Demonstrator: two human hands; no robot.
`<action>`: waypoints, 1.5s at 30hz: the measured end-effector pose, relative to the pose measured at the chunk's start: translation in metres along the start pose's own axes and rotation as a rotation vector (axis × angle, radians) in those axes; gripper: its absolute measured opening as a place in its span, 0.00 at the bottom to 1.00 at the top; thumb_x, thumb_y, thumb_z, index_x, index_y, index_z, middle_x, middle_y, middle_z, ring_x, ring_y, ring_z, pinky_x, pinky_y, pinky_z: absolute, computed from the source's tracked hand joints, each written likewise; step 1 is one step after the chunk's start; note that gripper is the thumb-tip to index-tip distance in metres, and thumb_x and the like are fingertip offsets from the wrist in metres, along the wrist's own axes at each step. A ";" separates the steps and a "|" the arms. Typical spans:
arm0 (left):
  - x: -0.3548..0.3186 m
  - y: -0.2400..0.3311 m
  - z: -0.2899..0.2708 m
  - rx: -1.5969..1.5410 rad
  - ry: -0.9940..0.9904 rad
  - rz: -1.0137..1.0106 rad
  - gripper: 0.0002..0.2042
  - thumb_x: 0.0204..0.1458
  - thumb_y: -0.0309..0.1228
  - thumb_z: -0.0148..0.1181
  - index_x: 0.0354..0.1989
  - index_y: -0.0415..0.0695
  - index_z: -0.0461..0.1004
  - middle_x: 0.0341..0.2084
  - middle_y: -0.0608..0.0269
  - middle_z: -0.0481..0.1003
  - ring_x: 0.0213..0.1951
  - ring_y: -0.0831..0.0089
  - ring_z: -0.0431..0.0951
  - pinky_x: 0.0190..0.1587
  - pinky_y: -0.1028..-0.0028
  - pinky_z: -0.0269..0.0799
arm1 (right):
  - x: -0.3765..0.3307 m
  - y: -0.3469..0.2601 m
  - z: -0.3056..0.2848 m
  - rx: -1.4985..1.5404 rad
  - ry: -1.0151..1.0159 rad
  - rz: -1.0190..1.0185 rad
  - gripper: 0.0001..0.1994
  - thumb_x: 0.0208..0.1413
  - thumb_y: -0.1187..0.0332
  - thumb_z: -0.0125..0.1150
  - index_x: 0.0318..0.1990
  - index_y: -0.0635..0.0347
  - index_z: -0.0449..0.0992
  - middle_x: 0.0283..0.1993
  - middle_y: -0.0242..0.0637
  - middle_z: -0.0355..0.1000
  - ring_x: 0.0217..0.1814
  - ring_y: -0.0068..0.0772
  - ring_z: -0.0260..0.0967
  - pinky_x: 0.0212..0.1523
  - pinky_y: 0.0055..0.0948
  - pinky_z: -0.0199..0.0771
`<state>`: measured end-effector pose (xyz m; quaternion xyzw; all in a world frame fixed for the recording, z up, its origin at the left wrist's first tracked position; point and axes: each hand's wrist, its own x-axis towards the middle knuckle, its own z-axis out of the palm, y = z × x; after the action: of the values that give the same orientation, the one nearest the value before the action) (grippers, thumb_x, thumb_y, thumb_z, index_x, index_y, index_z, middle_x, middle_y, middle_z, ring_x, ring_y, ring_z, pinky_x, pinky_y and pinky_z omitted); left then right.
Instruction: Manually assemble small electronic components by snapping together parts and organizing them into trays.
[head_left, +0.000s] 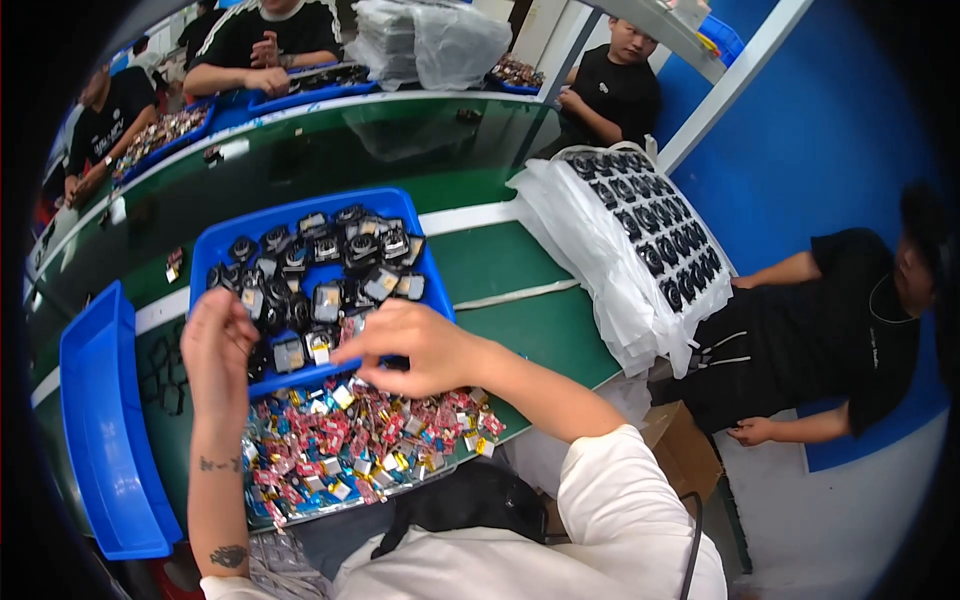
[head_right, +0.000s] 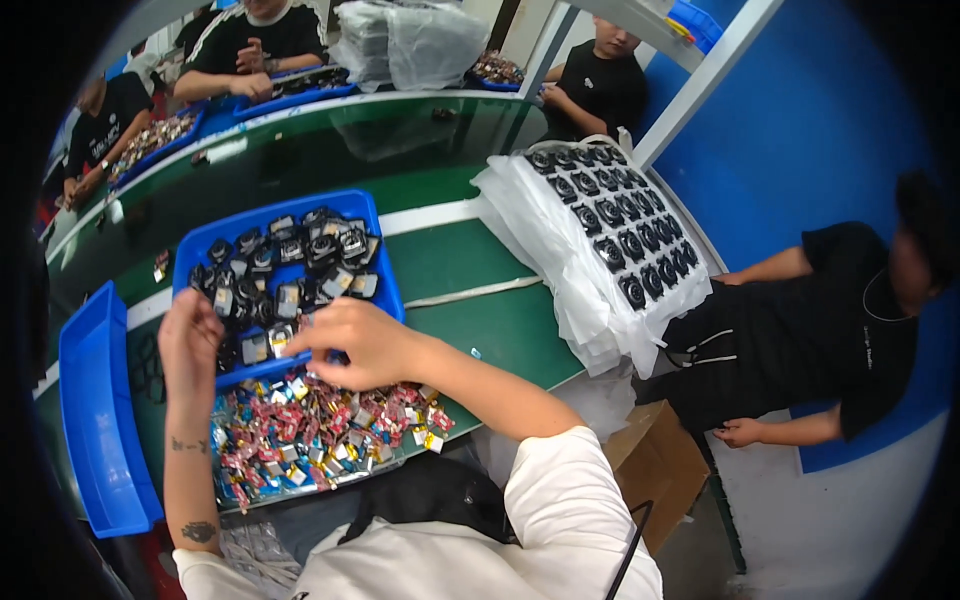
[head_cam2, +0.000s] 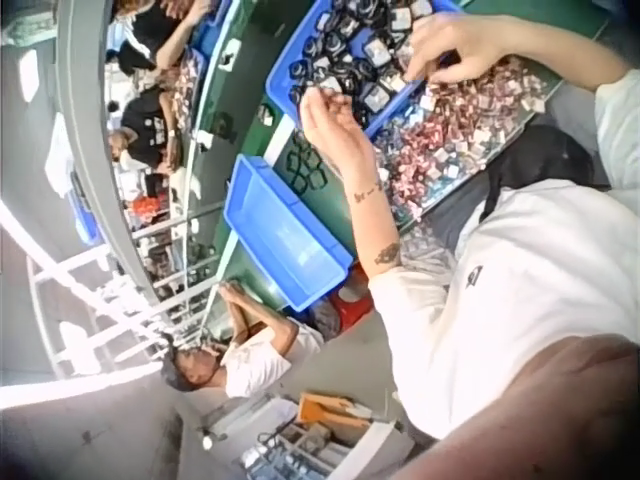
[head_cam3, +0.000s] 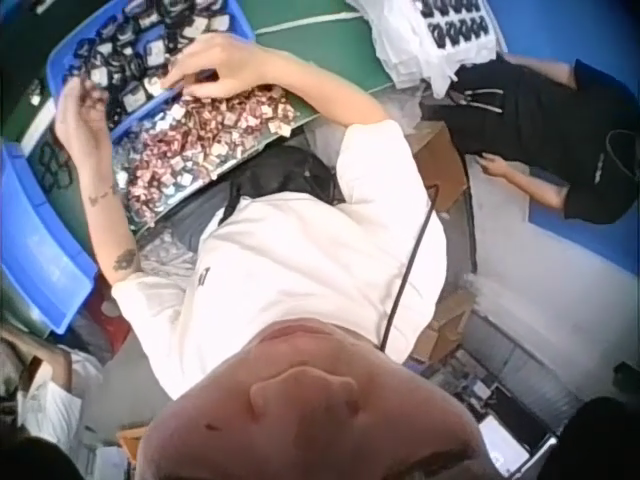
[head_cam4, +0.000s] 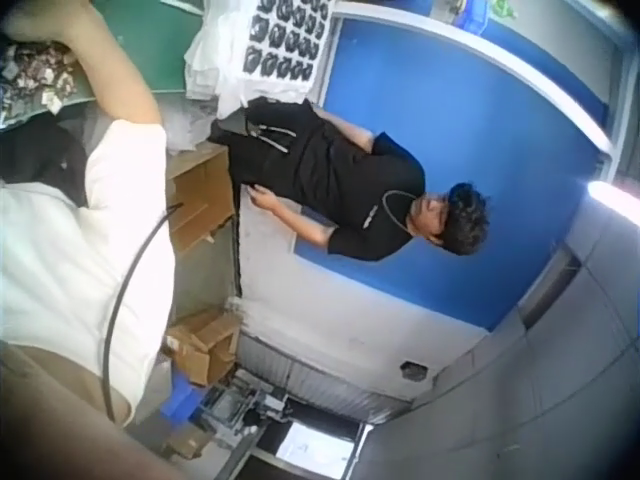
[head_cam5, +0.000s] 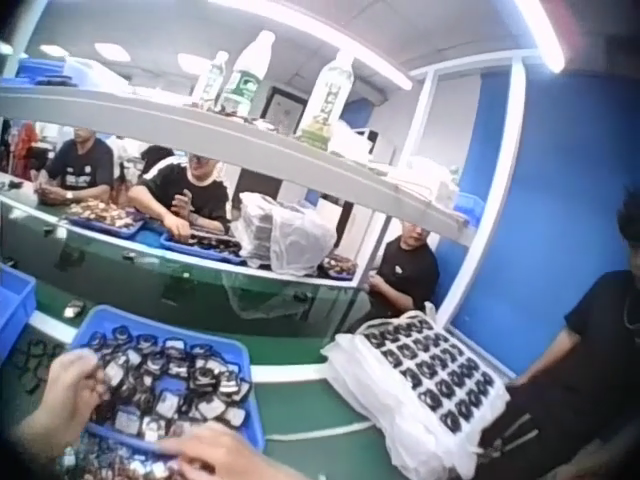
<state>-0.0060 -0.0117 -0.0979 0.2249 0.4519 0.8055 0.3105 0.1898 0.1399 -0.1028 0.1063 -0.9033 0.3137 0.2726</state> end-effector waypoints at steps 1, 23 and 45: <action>-0.003 -0.008 0.005 0.042 -0.051 -0.035 0.06 0.57 0.32 0.53 0.33 0.43 0.70 0.24 0.68 0.70 0.26 0.83 0.69 0.29 0.82 0.66 | -0.001 -0.002 -0.002 0.019 -0.036 -0.019 0.13 0.40 0.73 0.61 0.38 0.53 0.77 0.27 0.29 0.72 0.33 0.31 0.68 0.35 0.31 0.64; -0.034 -0.010 0.027 0.415 -0.308 0.044 0.01 0.47 0.20 0.60 0.27 0.34 0.76 0.43 0.57 0.70 0.28 0.80 0.75 0.29 0.83 0.73 | -0.001 0.018 -0.002 0.428 0.501 0.592 0.08 0.52 0.77 0.59 0.39 0.64 0.70 0.34 0.31 0.70 0.28 0.10 0.64 0.24 0.11 0.64; -0.046 -0.018 0.033 0.693 -0.282 0.131 0.05 0.46 0.24 0.61 0.29 0.35 0.79 0.37 0.52 0.78 0.34 0.76 0.77 0.33 0.80 0.72 | -0.006 -0.028 0.035 0.768 0.297 0.635 0.15 0.55 0.78 0.55 0.51 0.69 0.69 0.47 0.43 0.71 0.42 0.24 0.72 0.40 0.21 0.78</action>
<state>0.0528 -0.0176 -0.1017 0.4538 0.6348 0.5843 0.2229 0.1899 0.0962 -0.1147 -0.1263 -0.6625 0.7014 0.2305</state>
